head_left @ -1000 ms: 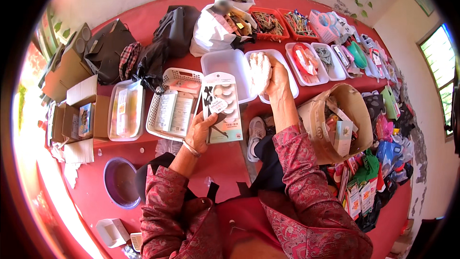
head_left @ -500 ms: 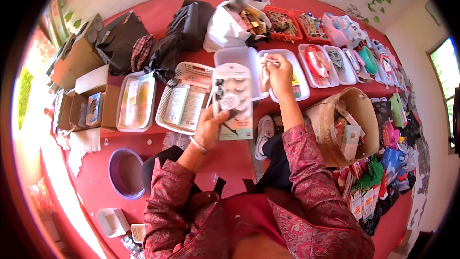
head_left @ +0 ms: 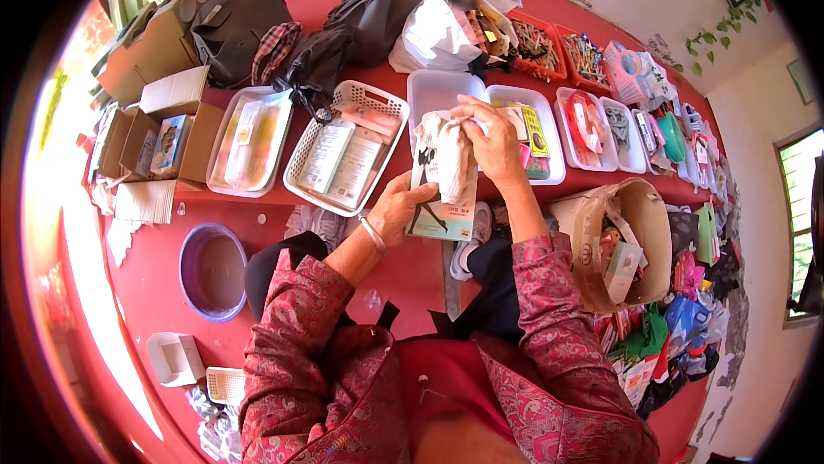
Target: The person sits on the floor and organizes small packaged items, such as cosmetic pads and wipes, into white plastic baskets. They pick up items from a pile, wipe them with a cloth, and place them into the baskets.
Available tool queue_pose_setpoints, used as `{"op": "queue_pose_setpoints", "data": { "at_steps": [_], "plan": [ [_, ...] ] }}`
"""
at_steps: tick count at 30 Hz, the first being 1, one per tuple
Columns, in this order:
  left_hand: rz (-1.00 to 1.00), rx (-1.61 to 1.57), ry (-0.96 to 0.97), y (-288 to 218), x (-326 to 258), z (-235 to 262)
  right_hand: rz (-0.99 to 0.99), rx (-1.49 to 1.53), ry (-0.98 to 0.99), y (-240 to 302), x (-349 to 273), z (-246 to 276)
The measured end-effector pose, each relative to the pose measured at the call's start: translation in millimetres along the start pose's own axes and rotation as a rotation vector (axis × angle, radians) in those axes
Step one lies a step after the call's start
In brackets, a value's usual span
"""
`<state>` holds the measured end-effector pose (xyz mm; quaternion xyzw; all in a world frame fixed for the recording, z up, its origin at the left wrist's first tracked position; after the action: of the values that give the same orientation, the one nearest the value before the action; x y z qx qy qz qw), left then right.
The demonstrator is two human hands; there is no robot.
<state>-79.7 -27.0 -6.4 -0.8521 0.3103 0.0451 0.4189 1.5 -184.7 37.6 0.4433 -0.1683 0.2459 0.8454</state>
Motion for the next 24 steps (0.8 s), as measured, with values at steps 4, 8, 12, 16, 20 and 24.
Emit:
{"op": "queue_pose_setpoints", "data": {
  "at_steps": [4, 8, 12, 16, 20, 24],
  "plan": [
    [0.022, 0.015, -0.002, -1.1, -1.7, 4.6, 0.147, -0.085, 0.075, 21.4, -6.6, -7.4],
    [-0.027, 0.007, 0.005, 3.4, -0.1, 5.6, 0.298, -0.352, 0.125, 23.4, -20.1, -27.8],
    [-0.06, 0.089, 0.082, -5.2, -7.4, -3.3, -0.018, -0.152, -0.083, -42.2, -5.9, 9.3],
    [-0.073, -0.145, 0.023, -8.2, -5.6, 6.1, -0.349, 0.115, -0.503, -38.7, 3.3, 47.9],
    [-0.027, -0.148, -0.045, 0.1, 3.3, -0.6, -0.056, 0.147, -0.374, 1.5, 3.7, 25.1],
    [-0.079, -0.098, -0.062, 1.4, 11.1, 4.6, 0.507, -0.361, 0.106, 7.1, 0.5, -38.2]
  ]
}}
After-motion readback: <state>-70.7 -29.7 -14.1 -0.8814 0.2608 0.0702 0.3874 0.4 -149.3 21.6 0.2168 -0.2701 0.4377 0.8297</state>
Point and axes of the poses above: each hand's wrist, its own x-axis towards the middle knuckle, its own z-axis out of the back of the hand, y = z × x, the point moved 1 cm from there along x, towards the middle knuckle, and after that the axes turned 7 degrees about z, right-handed, at the moved point
